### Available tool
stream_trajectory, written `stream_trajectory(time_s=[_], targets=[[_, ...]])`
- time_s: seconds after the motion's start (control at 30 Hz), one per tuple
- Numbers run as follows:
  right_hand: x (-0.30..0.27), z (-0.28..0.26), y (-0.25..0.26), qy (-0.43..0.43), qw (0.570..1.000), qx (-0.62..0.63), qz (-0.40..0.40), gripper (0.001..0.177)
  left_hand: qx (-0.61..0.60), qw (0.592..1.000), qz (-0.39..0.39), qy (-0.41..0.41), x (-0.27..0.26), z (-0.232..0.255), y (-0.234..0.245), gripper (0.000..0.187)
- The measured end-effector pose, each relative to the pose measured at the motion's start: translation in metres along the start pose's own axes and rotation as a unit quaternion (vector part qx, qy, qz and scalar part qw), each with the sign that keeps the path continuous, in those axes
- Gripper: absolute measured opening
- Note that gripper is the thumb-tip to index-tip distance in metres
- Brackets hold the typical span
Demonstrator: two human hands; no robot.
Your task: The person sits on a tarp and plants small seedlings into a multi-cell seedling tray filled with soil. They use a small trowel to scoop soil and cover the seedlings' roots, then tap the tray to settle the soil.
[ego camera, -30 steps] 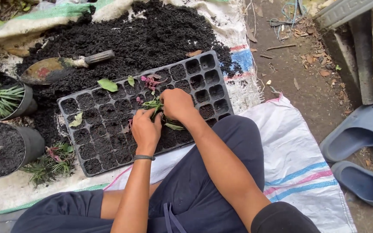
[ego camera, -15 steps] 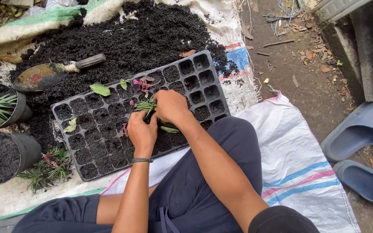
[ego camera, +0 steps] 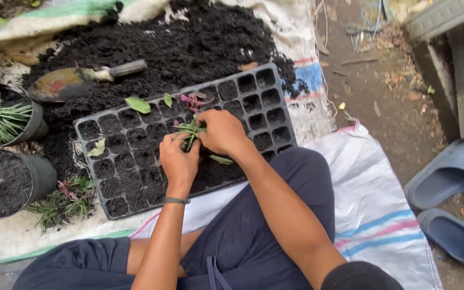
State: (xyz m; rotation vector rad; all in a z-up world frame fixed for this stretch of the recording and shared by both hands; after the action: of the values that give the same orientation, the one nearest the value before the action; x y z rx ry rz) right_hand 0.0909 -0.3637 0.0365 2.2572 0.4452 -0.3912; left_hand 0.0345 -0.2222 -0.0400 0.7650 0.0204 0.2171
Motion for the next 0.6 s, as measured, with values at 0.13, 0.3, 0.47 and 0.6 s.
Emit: stream_trajectory(time_s=[0.13,0.3,0.47,0.6], targets=[[-0.018,-0.028,0.006,0.063,0.997,-0.041,0.034,0.027,-0.049,0.998,0.036,-0.026,0.011,-0.003,0.029,0.017],[-0.023,-0.069,-0.021,0.139,0.981,-0.003,0.135,0.02,-0.098,0.991,0.076,-0.042,0.019,-0.019,0.078,0.013],[-0.012,-0.12,-0.086,0.143,0.985,0.046,0.081,0.014,-0.027,0.994,0.091,-0.056,0.013,-0.066,0.159,0.02],[-0.001,-0.177,-0.142,0.166,0.983,0.077,0.023,0.014,0.067,0.994,0.085,-0.007,0.008,-0.135,0.193,0.028]])
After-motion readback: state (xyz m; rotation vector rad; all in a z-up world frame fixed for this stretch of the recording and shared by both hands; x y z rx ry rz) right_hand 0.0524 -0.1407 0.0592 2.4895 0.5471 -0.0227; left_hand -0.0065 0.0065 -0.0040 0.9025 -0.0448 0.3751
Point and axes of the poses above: each hand's wrist, its own x-axis towards the middle knuckle, its own y-axis out of the back of the hand, z = x × y, the point moved 1 cm from there along x, towards the middle knuckle
